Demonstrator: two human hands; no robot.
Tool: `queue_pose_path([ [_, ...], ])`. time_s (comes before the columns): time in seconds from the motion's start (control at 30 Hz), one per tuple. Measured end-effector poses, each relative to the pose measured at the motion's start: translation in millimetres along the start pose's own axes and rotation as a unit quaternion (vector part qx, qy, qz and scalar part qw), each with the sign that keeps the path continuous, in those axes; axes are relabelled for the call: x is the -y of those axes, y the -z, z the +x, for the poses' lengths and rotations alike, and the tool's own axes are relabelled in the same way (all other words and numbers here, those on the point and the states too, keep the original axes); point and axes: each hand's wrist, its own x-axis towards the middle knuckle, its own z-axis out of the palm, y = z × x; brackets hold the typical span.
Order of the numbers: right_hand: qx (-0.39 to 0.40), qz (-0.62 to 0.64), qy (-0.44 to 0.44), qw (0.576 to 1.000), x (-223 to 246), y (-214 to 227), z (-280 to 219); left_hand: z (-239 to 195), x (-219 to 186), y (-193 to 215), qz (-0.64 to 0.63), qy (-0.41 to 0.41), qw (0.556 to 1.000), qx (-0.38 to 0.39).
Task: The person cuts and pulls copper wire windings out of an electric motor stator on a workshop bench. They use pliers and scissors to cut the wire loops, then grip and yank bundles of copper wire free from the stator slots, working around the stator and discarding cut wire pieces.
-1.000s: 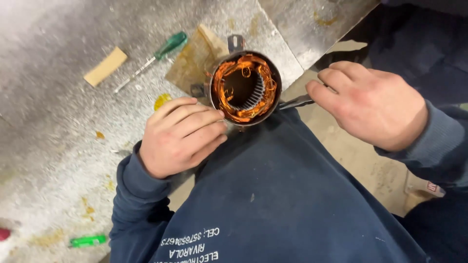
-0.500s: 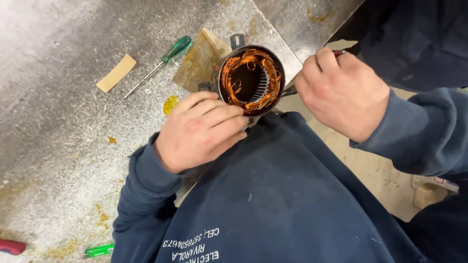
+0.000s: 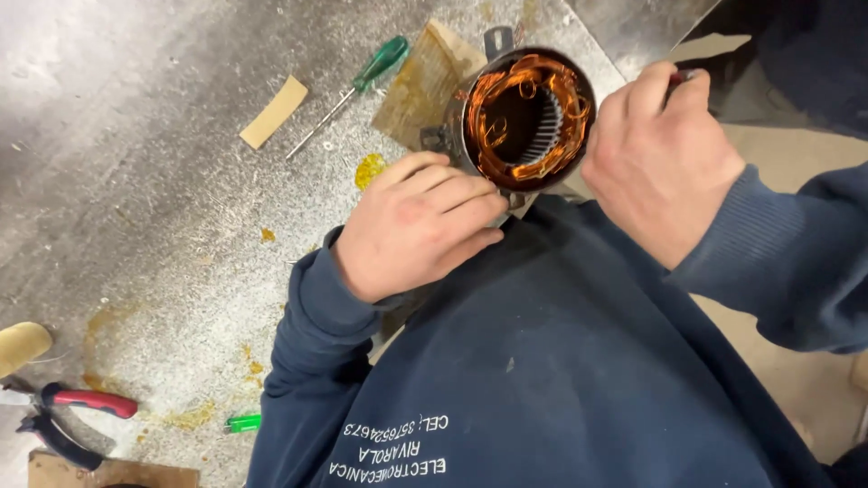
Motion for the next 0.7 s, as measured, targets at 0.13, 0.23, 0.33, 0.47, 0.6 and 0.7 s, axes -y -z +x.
queue_pose_path([
  [0.13, -0.004, -0.009, 0.009, 1.0, 0.4, -6.1, -1.0, -2.5, -0.3, 2.5, 0.011, 0.002, 1.0, 0.002],
  [0.23, -0.005, -0.007, 0.051, 0.999, -5.1, -18.1, -4.2, -3.3, -0.7, 1.1, 0.013, 0.0, 1.0, 0.002],
  [0.33, 0.0, -0.04, 0.089, 0.995, -11.6, -19.2, 0.3, -1.9, -2.6, -1.9, 0.016, -0.003, 1.0, 0.0],
  [0.47, -0.008, -0.051, 0.13, 0.99, -20.8, -27.2, 4.6, 4.6, -9.9, -7.8, 0.014, -0.002, 1.0, 0.007],
  [0.6, -0.046, -0.069, 0.184, 0.979, -26.3, -38.7, 10.0, 11.6, -14.6, -14.4, 0.012, 0.0, 1.0, 0.011],
  [0.7, -0.058, -0.07, 0.212, 0.973, -31.8, -46.0, 13.2, 17.7, -18.8, -22.2, 0.037, 0.017, 0.999, -0.004],
])
